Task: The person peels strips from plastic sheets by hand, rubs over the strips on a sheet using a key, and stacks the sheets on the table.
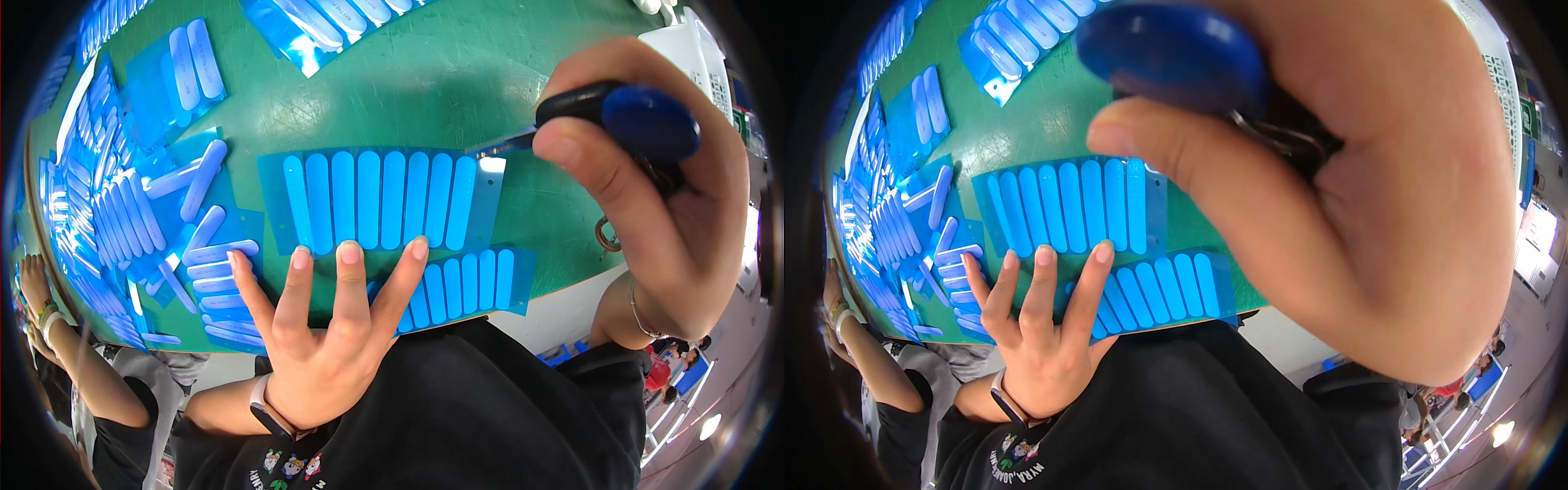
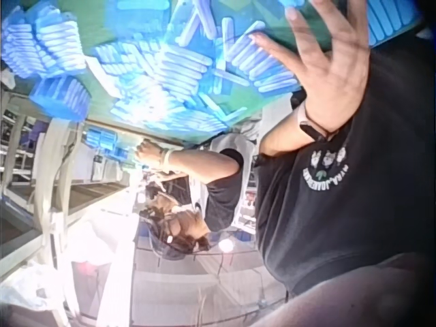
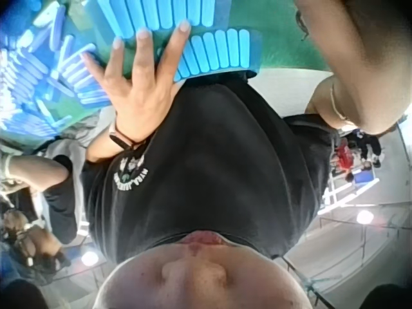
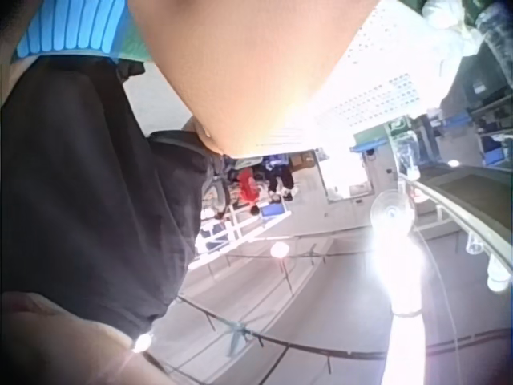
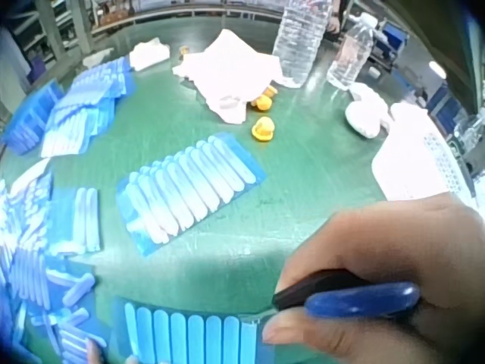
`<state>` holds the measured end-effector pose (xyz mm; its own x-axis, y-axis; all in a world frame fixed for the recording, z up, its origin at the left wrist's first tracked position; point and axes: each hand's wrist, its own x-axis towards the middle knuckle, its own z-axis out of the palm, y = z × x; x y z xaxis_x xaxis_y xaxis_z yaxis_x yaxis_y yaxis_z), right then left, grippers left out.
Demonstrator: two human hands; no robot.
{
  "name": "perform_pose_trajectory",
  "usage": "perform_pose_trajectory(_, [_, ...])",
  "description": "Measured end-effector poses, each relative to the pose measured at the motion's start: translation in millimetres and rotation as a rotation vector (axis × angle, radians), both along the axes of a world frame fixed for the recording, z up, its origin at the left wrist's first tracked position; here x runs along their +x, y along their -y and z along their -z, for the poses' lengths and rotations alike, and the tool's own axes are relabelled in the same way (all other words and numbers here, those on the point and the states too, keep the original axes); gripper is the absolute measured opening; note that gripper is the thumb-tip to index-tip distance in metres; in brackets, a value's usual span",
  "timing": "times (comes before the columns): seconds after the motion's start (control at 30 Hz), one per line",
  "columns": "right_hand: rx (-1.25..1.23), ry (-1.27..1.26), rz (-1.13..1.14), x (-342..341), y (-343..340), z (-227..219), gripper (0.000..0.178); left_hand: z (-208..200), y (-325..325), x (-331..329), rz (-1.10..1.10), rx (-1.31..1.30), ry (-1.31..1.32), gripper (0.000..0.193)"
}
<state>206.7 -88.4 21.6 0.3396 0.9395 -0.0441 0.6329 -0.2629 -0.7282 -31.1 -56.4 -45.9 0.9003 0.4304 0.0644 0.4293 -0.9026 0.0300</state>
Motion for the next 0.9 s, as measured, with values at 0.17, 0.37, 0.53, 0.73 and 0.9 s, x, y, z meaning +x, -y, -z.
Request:
perform_pose_trajectory(0.17, [-0.448,-0.037,0.094,-8,-7,-14,0.014,1,0,2,0.015,0.005,0.037,0.040])
perform_pose_trajectory(0.37, [0.015,0.017,-0.235,-4,9,16,0.018,3,-8,-2,0.063,0.055,0.049,0.057])
perform_pose_trajectory(0.53, [0.137,0.125,0.351,15,8,12,0.015,-12,0,-4,-0.005,-0.080,0.043,0.066])
perform_pose_trajectory(0.73, [0.188,0.639,0.204,18,16,47,0.052,-12,-3,-4,-0.022,-0.130,0.061,0.064])
perform_pose_trajectory(0.9, [0.104,0.634,0.184,5,49,36,0.051,-20,-4,-8,0.155,-0.189,0.095,0.062])
